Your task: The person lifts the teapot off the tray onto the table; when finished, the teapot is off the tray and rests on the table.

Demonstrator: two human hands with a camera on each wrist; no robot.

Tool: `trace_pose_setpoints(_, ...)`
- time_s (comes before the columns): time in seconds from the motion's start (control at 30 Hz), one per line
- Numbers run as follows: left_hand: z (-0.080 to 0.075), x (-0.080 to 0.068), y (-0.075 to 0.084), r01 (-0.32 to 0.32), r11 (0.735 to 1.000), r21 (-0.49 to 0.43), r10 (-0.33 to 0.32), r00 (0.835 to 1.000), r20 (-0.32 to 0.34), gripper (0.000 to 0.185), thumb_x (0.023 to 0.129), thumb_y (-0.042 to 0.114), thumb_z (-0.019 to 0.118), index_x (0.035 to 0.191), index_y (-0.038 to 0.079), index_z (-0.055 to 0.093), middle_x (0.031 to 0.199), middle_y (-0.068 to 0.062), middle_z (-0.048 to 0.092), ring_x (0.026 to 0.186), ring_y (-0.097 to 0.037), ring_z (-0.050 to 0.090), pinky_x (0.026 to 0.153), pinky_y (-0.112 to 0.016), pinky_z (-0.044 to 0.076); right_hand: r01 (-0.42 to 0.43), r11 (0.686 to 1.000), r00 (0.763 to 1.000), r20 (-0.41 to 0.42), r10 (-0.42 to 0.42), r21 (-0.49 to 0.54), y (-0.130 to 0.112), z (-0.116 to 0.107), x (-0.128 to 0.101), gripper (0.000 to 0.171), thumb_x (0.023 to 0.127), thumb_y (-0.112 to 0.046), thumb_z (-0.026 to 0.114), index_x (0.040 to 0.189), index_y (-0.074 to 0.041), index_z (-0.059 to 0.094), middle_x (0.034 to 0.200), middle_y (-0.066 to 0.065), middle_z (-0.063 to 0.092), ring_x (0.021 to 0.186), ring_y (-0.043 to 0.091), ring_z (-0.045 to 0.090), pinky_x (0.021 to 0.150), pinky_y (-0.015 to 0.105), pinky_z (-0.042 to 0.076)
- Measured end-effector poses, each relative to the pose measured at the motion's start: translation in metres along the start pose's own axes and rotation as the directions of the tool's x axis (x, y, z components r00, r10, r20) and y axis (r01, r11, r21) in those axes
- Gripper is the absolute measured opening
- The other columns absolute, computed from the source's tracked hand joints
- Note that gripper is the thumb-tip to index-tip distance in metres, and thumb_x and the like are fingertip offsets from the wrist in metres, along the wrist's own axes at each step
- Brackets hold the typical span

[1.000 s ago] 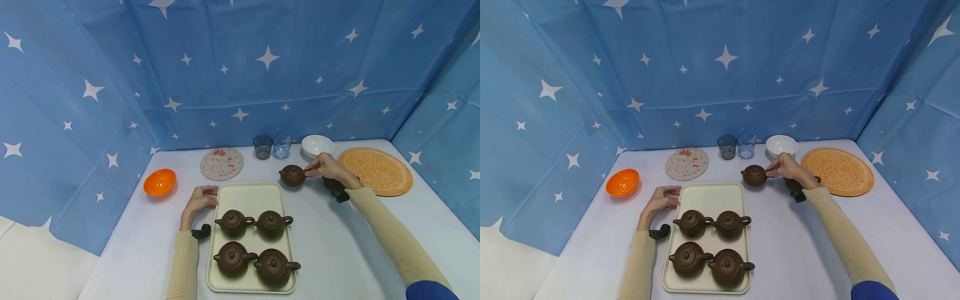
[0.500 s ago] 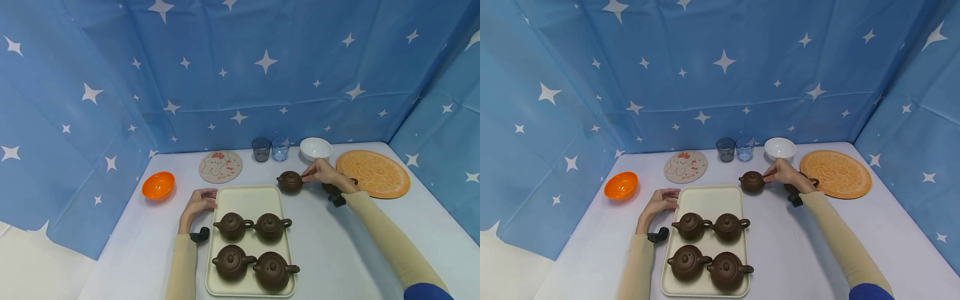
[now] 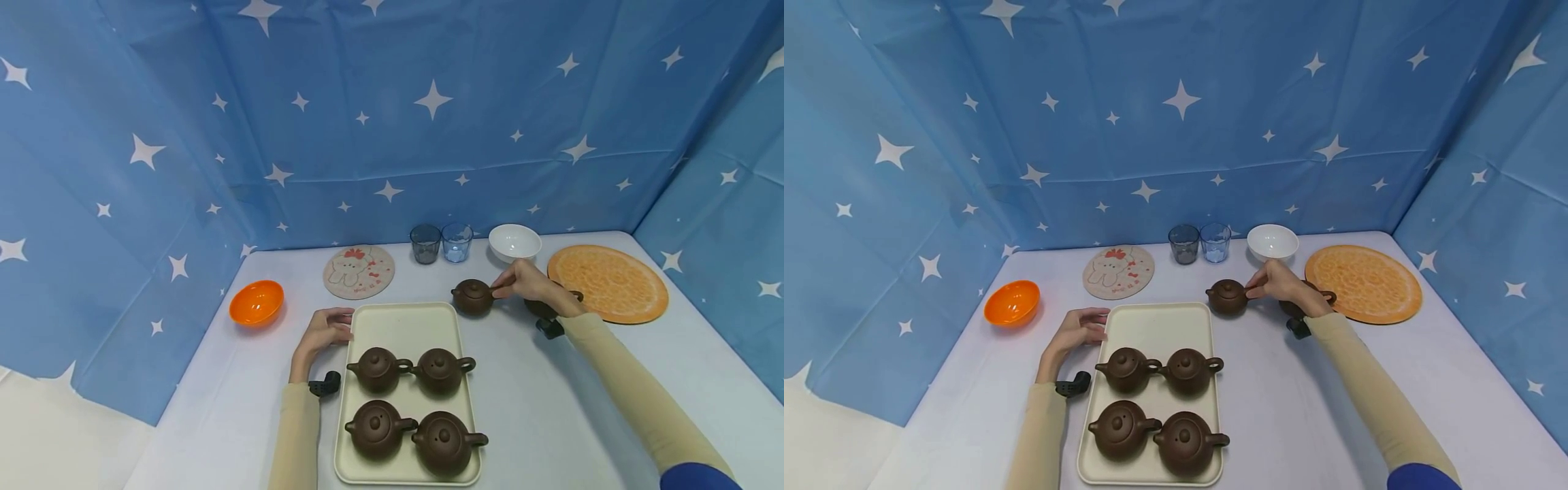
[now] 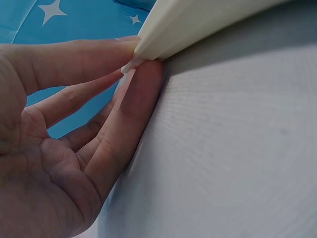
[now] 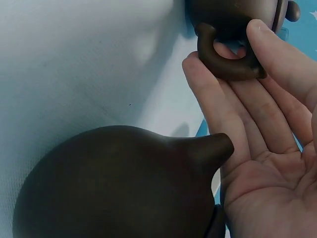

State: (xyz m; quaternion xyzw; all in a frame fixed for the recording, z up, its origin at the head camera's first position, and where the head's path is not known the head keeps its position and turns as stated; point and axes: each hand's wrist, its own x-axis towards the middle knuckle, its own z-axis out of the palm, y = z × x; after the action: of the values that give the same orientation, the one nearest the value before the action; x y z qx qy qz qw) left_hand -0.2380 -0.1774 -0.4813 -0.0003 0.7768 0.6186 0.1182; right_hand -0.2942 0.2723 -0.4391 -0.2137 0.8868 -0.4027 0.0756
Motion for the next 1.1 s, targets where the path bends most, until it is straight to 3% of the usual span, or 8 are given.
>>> trace_pose_setpoints(0.27,0.001,0.001,0.0,0.001,1.0,-0.01,-0.001,1.0,0.004,0.057,0.07,-0.017,0.067,0.126,-0.007,0.057,0.107,-0.023,0.061,0.075,-0.016,0.064,0.068,-0.034,0.061,0.002,1.0,1.0,-0.007,-0.002,-0.027,-0.005,-0.003,0.001,0.016,0.078,0.001,0.075,0.092,0.008,0.073,0.086,0.02,0.072,0.077,0.025,0.071,0.065,0.026,0.058)
trace_pose_setpoints(0.4,0.0,0.001,0.0,0.001,1.0,-0.014,0.0,1.0,0.018,0.058,0.071,-0.015,0.067,0.128,-0.008,0.055,0.111,-0.026,0.06,0.076,-0.015,0.064,0.068,-0.034,0.061,-0.003,0.999,0.999,-0.038,0.002,-0.049,-0.011,-0.005,0.001,0.017,0.079,-0.001,0.075,0.093,0.007,0.073,0.087,0.017,0.073,0.076,0.022,0.071,0.066,0.024,0.057)
trace_pose_setpoints(0.63,0.001,-0.018,0.027,0.013,1.0,-0.008,-0.013,0.998,0.055,0.058,0.072,-0.017,0.066,0.128,-0.013,0.052,0.114,-0.032,0.057,0.078,-0.017,0.064,0.071,-0.036,0.061,0.012,0.999,0.997,-0.077,-0.015,-0.047,-0.037,-0.007,-0.002,0.018,0.081,-0.004,0.074,0.096,0.005,0.074,0.09,0.015,0.073,0.078,0.018,0.07,0.066,0.02,0.054)
trace_pose_setpoints(0.87,-0.001,0.0,0.004,0.016,0.999,-0.027,-0.015,0.999,0.039,0.06,0.071,-0.017,0.068,0.129,-0.009,0.054,0.113,-0.029,0.058,0.077,-0.017,0.064,0.068,-0.034,0.061,0.107,0.994,0.993,-0.056,-0.107,-0.006,-0.06,0.008,-0.01,0.018,0.083,-0.007,0.073,0.097,0.003,0.074,0.093,0.014,0.073,0.085,0.019,0.069,0.068,0.021,0.056)
trace_pose_setpoints(1.1,0.0,0.001,0.0,-0.005,1.0,-0.006,0.005,1.0,0.008,0.058,0.07,-0.016,0.068,0.126,-0.007,0.057,0.107,-0.023,0.061,0.076,-0.017,0.064,0.066,-0.033,0.061,0.145,0.987,0.987,0.064,-0.149,0.063,-0.073,0.037,-0.024,0.023,0.083,-0.012,0.074,0.099,0.003,0.073,0.096,0.012,0.073,0.088,0.02,0.069,0.074,0.025,0.058)
